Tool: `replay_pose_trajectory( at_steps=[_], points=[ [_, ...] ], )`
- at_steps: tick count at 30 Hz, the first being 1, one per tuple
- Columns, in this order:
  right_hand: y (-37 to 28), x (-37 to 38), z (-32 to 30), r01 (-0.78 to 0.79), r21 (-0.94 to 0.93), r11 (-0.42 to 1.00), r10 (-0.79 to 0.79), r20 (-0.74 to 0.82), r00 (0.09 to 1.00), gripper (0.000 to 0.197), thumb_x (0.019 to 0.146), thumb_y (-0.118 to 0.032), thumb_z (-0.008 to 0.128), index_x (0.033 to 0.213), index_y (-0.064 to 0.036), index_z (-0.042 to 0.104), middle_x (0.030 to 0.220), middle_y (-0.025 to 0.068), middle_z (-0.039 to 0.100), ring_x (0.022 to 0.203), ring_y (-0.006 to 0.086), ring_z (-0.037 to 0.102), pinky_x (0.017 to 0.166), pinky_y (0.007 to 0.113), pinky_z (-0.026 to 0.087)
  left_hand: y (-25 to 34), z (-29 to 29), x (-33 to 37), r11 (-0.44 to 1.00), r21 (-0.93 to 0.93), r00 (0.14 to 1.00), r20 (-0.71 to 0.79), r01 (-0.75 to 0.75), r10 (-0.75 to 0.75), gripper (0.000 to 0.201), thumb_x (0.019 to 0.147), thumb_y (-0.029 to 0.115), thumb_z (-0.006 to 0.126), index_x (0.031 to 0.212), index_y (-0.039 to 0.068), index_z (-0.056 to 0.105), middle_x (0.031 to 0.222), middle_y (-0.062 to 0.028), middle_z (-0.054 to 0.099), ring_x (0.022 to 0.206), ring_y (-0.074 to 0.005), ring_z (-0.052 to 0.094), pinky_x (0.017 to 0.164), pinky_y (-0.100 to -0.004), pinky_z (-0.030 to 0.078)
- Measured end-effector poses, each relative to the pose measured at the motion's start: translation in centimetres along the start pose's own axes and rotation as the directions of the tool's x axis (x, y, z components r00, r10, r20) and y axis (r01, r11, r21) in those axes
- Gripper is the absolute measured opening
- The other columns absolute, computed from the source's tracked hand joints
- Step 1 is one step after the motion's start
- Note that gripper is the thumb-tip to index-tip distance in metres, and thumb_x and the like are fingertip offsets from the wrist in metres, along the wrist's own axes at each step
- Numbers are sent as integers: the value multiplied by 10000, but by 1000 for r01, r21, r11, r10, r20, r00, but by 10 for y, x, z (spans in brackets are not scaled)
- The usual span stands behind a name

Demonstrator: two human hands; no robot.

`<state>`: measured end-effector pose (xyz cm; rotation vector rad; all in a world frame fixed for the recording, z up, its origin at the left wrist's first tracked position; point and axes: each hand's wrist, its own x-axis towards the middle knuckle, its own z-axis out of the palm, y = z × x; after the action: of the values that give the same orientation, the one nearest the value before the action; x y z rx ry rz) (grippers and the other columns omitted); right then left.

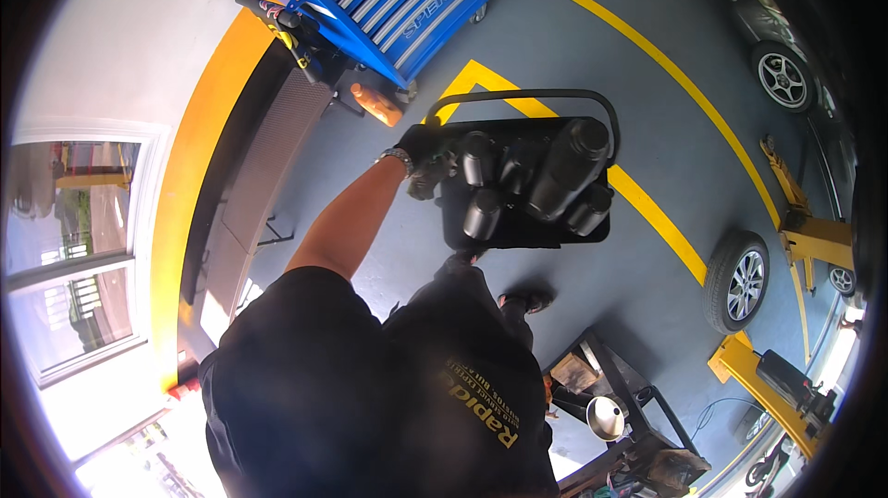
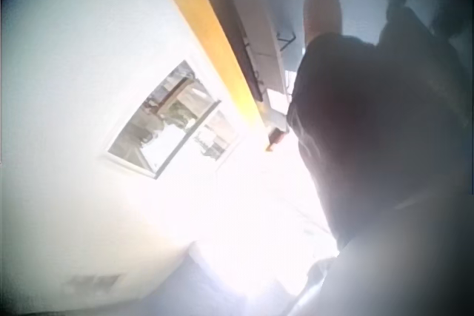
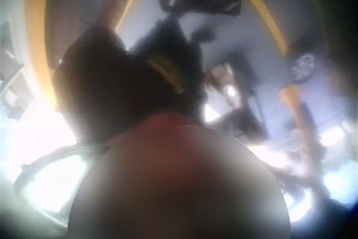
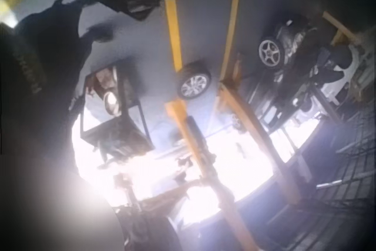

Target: The person handles a metal funnel and places it on a cart, then picks up brake pads and uses sandpaper to smooth their surfaces. The person repeatedly sands each pad and places them on the cart.

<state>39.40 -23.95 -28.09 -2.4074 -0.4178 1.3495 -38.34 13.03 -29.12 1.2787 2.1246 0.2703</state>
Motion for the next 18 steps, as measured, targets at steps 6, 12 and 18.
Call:
replay_pose_trajectory(
  at_steps=[6, 12, 18],
  points=[
    [-54, 7, -27, 34, -129, 991, -38, -31, 999, 340, 1047, -292, 590, 1340, -120, 598, 1132, 57, 633, 877, 221, 628, 775, 385, 508, -216, -56, -92, 888, 396, 967, -183, 236, -175, 402, 956, 247, 666, 1225, -27, 548, 915, -281, 739, 850, -493, 734, 714, -562, 593],
    [-66, 12, -62, 90, -271, 958, -115, -77, 990, 318, 1084, -284, 583, 1275, -43, 667, 967, 61, 690, 737, 154, 616, 672, 322, 517, -377, -130, -144, 868, 340, 925, -245, 362, -290, 440, 993, 266, 652, 1348, 19, 565, 951, -255, 750, 895, -465, 740, 732, -553, 587],
    [-136, -28, 16, 356, -688, 633, -492, -2, 870, 325, 1093, -269, 527, 1305, -88, 694, 1122, 195, 742, 1052, 313, 727, 922, 414, 565, -383, -176, -93, 846, 415, 931, -281, 336, -233, 425, 1007, 284, 653, 1320, 4, 586, 1010, -247, 737, 922, -434, 738, 759, -534, 592]
  ],
)
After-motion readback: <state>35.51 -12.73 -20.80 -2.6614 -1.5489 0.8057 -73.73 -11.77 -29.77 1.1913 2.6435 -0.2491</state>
